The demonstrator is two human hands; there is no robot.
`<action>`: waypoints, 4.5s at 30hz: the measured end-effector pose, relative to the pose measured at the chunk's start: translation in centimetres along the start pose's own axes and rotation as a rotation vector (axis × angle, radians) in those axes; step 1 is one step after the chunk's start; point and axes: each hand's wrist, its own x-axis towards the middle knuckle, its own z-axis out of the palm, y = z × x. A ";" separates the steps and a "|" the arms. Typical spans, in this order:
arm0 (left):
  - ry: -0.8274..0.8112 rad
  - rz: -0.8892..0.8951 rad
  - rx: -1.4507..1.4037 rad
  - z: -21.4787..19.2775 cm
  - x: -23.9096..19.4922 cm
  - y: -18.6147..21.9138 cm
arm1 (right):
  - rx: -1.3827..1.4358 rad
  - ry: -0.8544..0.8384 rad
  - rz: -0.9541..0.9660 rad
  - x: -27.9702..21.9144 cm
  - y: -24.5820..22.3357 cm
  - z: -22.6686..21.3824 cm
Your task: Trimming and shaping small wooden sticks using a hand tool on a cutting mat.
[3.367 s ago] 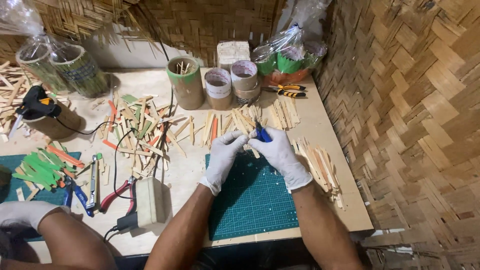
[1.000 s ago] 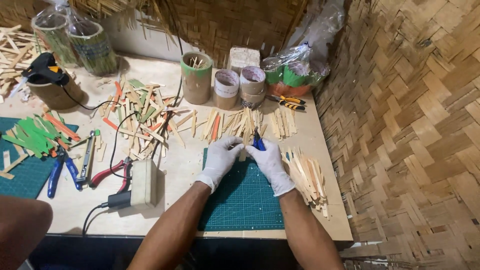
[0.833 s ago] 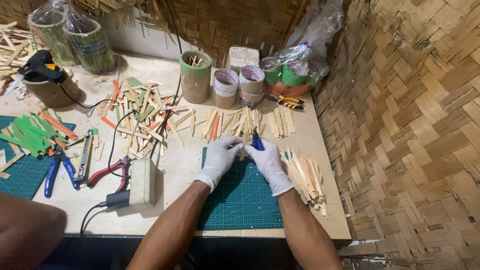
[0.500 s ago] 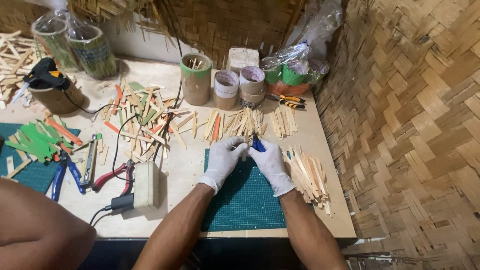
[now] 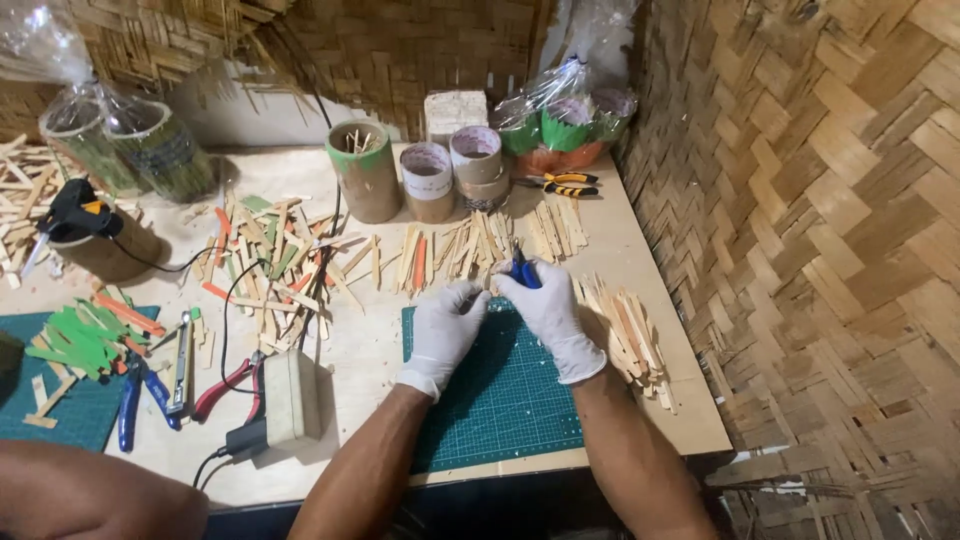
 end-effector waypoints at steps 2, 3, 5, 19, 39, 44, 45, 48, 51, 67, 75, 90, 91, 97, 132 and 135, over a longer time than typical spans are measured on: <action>0.041 0.049 0.089 0.0 -0.2 0.5 | 0.070 -0.049 -0.055 -0.5 0.1 0.1; 0.042 0.051 0.089 -0.1 -0.3 0.8 | 0.071 -0.048 -0.057 -0.9 -0.3 -0.1; 0.090 0.134 0.202 -0.1 -0.6 1.3 | 0.020 -0.055 -0.069 -1.5 -1.2 -0.4; -0.103 0.031 -0.211 0.9 0.0 -1.9 | 0.073 -0.120 -0.055 -1.3 -1.4 -0.5; 0.032 -0.404 -0.945 -3.7 2.9 -1.4 | 0.017 -0.216 -0.168 -2.0 0.1 1.1; 0.067 -0.458 -1.089 -2.8 3.4 -2.6 | 0.020 -0.193 -0.262 -2.6 -0.4 0.7; 0.064 -0.457 -1.087 -2.7 3.4 -2.4 | 0.022 -0.190 -0.262 -2.8 -0.6 0.6; 0.061 -0.542 -1.158 -2.5 3.1 -1.9 | 0.031 -0.146 -0.335 -3.2 -0.8 0.4; 0.062 -0.566 -1.128 -2.8 2.9 -1.4 | -0.035 -0.108 -0.449 -2.9 -0.2 0.6; 0.237 -0.245 -0.955 -4.6 2.2 3.2 | 0.608 -0.146 0.441 -2.7 -0.3 3.0; 0.142 -0.272 -1.393 -1.4 2.3 -0.1 | 0.738 -0.226 0.558 -3.1 0.0 3.1; 0.175 -0.319 -1.546 -2.1 2.5 1.6 | 0.711 -0.275 0.580 -3.0 1.9 4.0; 0.183 -0.322 -1.521 -2.0 2.4 1.5 | 0.662 -0.273 0.549 -3.1 1.9 4.2; 0.182 -0.301 -1.141 -2.1 2.4 0.4 | 0.335 -0.281 0.369 -3.2 -1.7 2.7; -0.119 -0.387 -0.502 -0.4 0.4 0.3 | -0.378 -0.160 -0.235 -1.7 0.7 0.8; -0.130 -0.405 -0.475 -0.5 0.4 0.8 | -0.382 -0.149 -0.187 -1.7 0.9 0.9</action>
